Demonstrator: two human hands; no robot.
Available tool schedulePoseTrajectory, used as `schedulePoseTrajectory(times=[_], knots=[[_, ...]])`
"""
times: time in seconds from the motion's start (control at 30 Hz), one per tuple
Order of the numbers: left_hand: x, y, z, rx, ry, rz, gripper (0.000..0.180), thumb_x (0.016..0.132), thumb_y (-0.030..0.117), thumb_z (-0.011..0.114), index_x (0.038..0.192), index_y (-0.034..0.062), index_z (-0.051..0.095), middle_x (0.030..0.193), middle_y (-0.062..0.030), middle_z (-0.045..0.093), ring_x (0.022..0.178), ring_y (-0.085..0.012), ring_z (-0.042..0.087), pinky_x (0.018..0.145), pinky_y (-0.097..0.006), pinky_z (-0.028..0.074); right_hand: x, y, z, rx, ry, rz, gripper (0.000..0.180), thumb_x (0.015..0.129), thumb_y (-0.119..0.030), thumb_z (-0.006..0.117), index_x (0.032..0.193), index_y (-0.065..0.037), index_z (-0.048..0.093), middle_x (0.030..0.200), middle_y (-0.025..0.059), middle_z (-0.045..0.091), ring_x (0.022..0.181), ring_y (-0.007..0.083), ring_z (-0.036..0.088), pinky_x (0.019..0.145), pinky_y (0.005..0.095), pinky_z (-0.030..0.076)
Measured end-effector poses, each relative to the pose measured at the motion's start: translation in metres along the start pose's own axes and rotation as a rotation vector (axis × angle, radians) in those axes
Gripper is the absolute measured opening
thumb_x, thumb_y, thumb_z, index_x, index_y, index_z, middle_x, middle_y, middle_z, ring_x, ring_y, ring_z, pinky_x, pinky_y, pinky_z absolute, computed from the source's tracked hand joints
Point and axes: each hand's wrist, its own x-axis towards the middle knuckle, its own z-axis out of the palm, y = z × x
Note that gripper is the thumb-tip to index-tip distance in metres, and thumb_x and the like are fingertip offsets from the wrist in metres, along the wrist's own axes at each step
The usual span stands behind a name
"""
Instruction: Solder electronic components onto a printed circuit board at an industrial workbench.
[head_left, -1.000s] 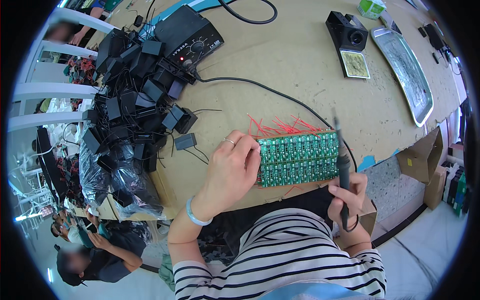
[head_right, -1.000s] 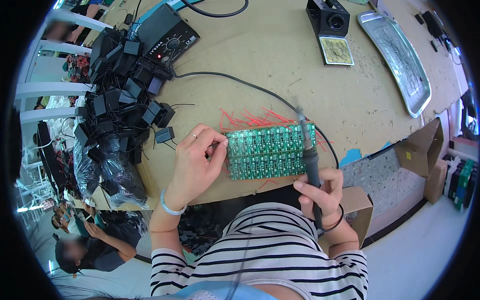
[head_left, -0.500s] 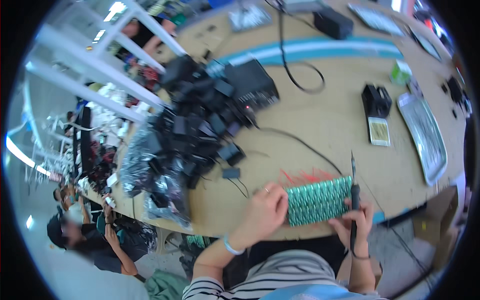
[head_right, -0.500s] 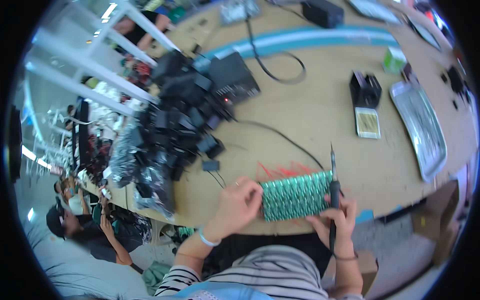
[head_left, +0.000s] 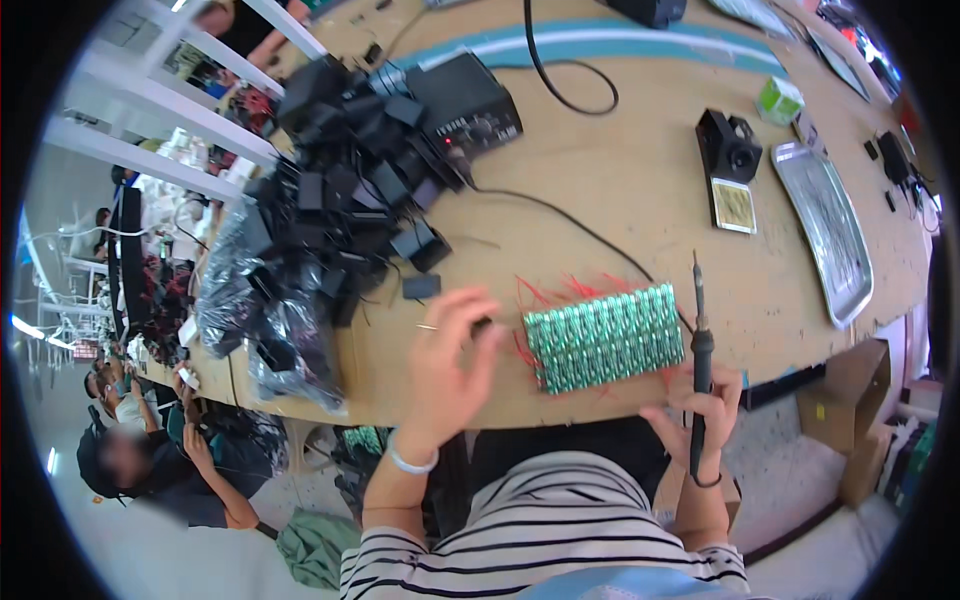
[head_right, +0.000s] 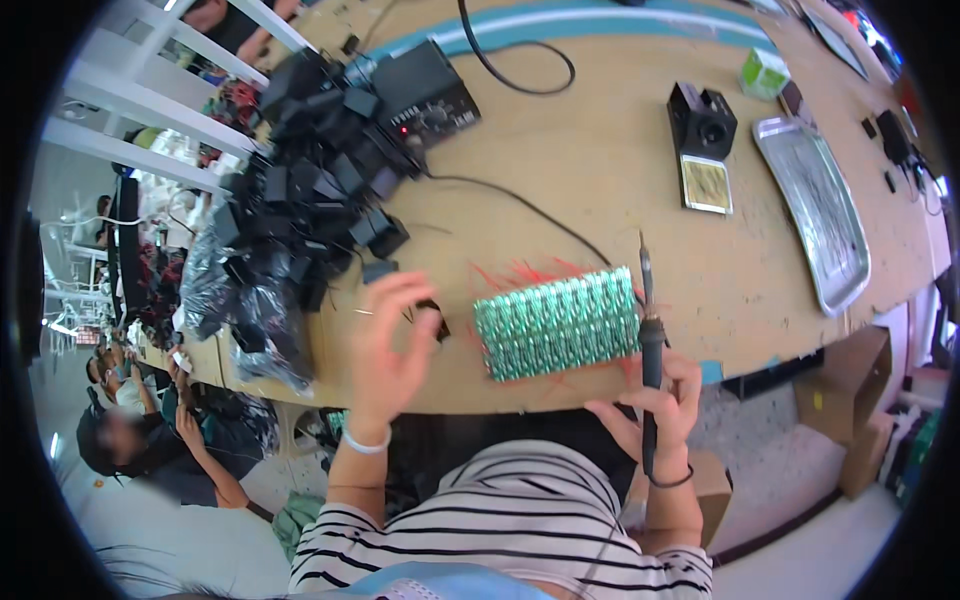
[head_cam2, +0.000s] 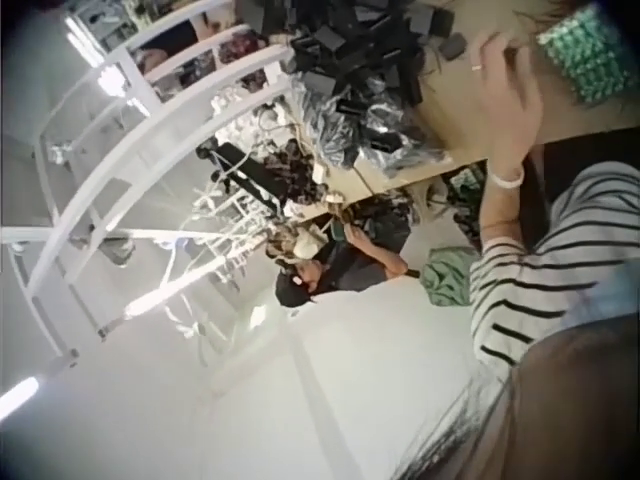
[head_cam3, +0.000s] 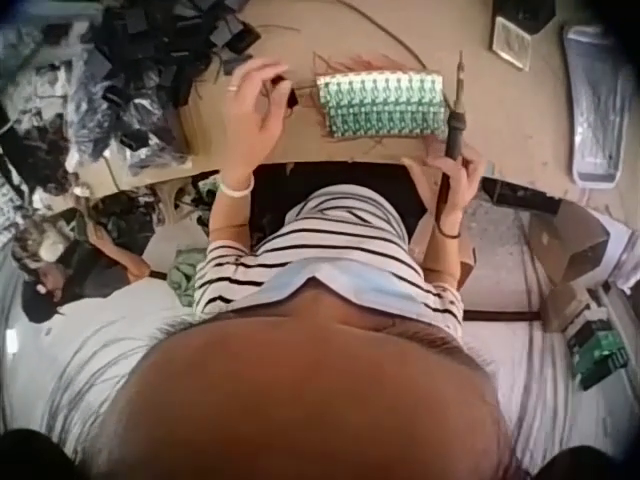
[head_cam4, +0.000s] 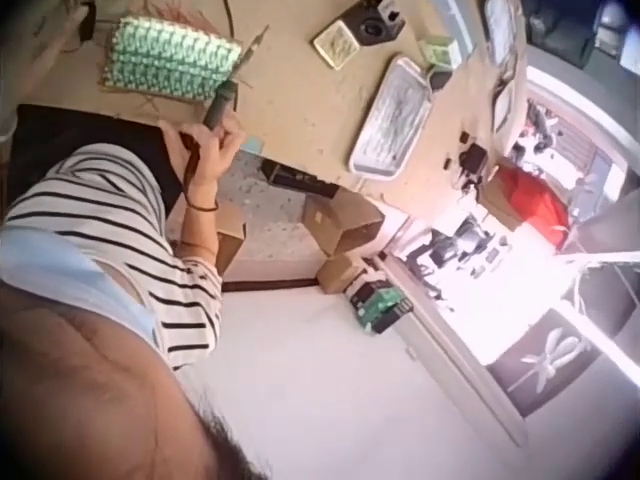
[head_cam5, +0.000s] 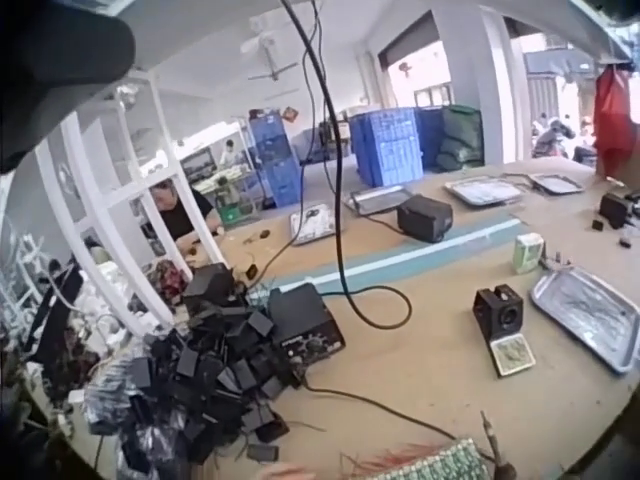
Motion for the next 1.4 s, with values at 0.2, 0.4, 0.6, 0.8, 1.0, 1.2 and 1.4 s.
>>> schedulePoseTrajectory(times=[0.2,0.4,0.6,0.8,1.0,1.2,1.4], knots=[[-0.059,-0.049,-0.010,-0.517,0.062,-0.235,0.039,0.108,0.020,0.048,0.133,-0.0096,0.053,0.134,-0.0208,0.061,0.130,-0.0321,0.057,0.110,-0.041,0.043,0.003,-0.006,-0.006,-0.027,0.000,-0.003,0.048,0.071,-0.034,0.094,0.094,-0.016,0.056,0.105,0.0093,0.058,0.099,0.0265,0.060,0.081,0.0387,0.050],[-0.077,-0.037,0.034,-0.304,0.201,-0.133,0.050,0.100,0.006,0.059,0.143,-0.0056,0.037,0.128,-0.0177,0.055,0.119,-0.0276,0.057,0.103,-0.041,0.046,0.000,-0.011,-0.002,0.042,-0.034,-0.013,0.047,0.073,-0.031,0.094,0.095,-0.016,0.055,0.108,0.0096,0.055,0.100,0.0245,0.060,0.079,0.0363,0.052],[-0.042,-0.041,0.034,-0.624,0.387,-0.363,0.031,0.103,0.000,0.056,0.134,-0.0013,0.048,0.113,-0.0101,0.056,0.099,-0.0171,0.064,0.088,-0.029,0.052,-0.006,-0.012,-0.001,0.080,-0.027,-0.022,0.045,0.074,-0.029,0.093,0.095,-0.016,0.055,0.107,0.0098,0.053,0.098,0.0245,0.061,0.078,0.0374,0.052],[-0.068,-0.025,0.047,-0.299,0.293,-0.261,0.028,0.110,0.012,0.044,0.126,-0.0047,0.059,0.122,-0.0132,0.061,0.115,-0.0202,0.060,0.100,-0.034,0.049,-0.004,-0.017,-0.001,0.118,-0.086,-0.021,0.043,0.077,-0.032,0.091,0.095,-0.014,0.057,0.104,0.0104,0.053,0.091,0.0248,0.062,0.075,0.0364,0.051],[-0.077,-0.014,0.039,0.053,0.079,0.008,0.027,0.102,0.003,0.052,0.124,-0.0050,0.064,0.118,-0.0183,0.064,0.109,-0.0282,0.062,0.095,-0.035,0.050,-0.004,-0.006,-0.008,0.248,-0.221,-0.141,0.039,0.098,-0.049,0.065,0.110,-0.012,0.065,0.089,0.0126,0.062,0.073,0.0224,0.062,0.063,0.0314,0.050],[-0.061,-0.009,0.032,-0.180,-0.004,-0.096,0.021,0.091,-0.007,0.068,0.109,0.0002,0.076,0.094,-0.0091,0.064,0.077,-0.0153,0.061,0.064,-0.026,0.049,-0.005,-0.011,-0.004,0.249,-0.142,-0.060,0.047,0.103,-0.051,0.056,0.108,-0.005,0.065,0.078,0.0086,0.063,0.061,0.0210,0.064,0.055,0.0311,0.049],[-0.029,-0.003,0.036,-0.238,-0.055,-0.037,0.021,0.086,-0.005,0.075,0.105,0.0036,0.077,0.089,-0.0055,0.063,0.062,-0.0072,0.054,0.052,-0.021,0.042,0.004,-0.018,-0.004,0.282,-0.185,-0.055,0.023,0.098,-0.025,0.067,0.097,-0.002,0.070,0.075,0.0093,0.067,0.057,0.0234,0.063,0.054,0.0329,0.051]])
